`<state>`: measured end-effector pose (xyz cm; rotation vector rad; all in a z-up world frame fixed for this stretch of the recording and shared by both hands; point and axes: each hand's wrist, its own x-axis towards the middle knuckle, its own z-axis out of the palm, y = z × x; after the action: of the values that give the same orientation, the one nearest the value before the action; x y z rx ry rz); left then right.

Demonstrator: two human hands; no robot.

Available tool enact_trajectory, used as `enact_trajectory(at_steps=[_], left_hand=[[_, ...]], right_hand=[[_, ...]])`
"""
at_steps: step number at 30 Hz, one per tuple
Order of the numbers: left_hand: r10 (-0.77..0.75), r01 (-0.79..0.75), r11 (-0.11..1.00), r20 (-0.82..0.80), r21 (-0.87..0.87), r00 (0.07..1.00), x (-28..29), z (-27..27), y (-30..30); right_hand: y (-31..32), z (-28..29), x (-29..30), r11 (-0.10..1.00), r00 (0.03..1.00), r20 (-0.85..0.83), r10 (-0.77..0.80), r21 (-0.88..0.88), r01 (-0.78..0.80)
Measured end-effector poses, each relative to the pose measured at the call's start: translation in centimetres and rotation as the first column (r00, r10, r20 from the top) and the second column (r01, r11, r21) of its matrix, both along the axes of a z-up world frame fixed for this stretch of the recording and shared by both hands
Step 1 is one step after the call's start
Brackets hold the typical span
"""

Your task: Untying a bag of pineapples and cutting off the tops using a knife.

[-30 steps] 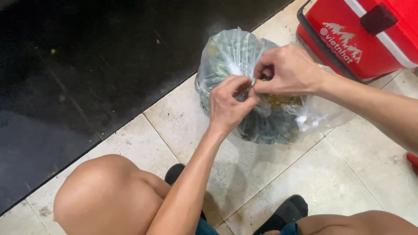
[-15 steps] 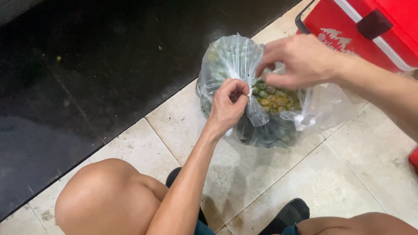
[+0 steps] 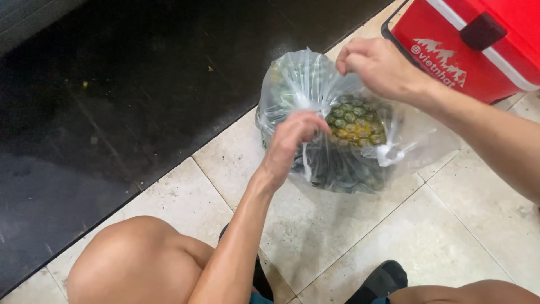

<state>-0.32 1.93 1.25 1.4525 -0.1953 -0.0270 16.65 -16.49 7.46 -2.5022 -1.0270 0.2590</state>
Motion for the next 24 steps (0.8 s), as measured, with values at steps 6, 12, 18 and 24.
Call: enact_trajectory(at_steps=[6,12,18,24], left_hand=[[0.35,-0.288,0.931,-0.327,0.223,0.878,0.7,0.1,-1.8],[0.21,0.055,0.837,-0.415,0.544,0.885,-0.7,4.7,0.0],[-0.021,-0.045,0.879,0.133,0.474,0.991,-3.9,6.8,0.4],[-0.25,0.265,0.694,-0.12,0.67,0.961,-5.3,10.8,1.8]], right_hand=[[1.6,2.3,-1.1,0.971,0.968,-0.101,0.231,-0.032,-0.235],[2.4,3.1,-0.2,0.783,0.812,-0.038,0.582,-0.241,-0.573],[1.6,5.1,-0.5,0.748,0.802,-0.016,0.597,-0.351,-0.564],[-0.2,4.1,-2.5,0.669,0.671,0.004,0.742,-0.073,-0.74]])
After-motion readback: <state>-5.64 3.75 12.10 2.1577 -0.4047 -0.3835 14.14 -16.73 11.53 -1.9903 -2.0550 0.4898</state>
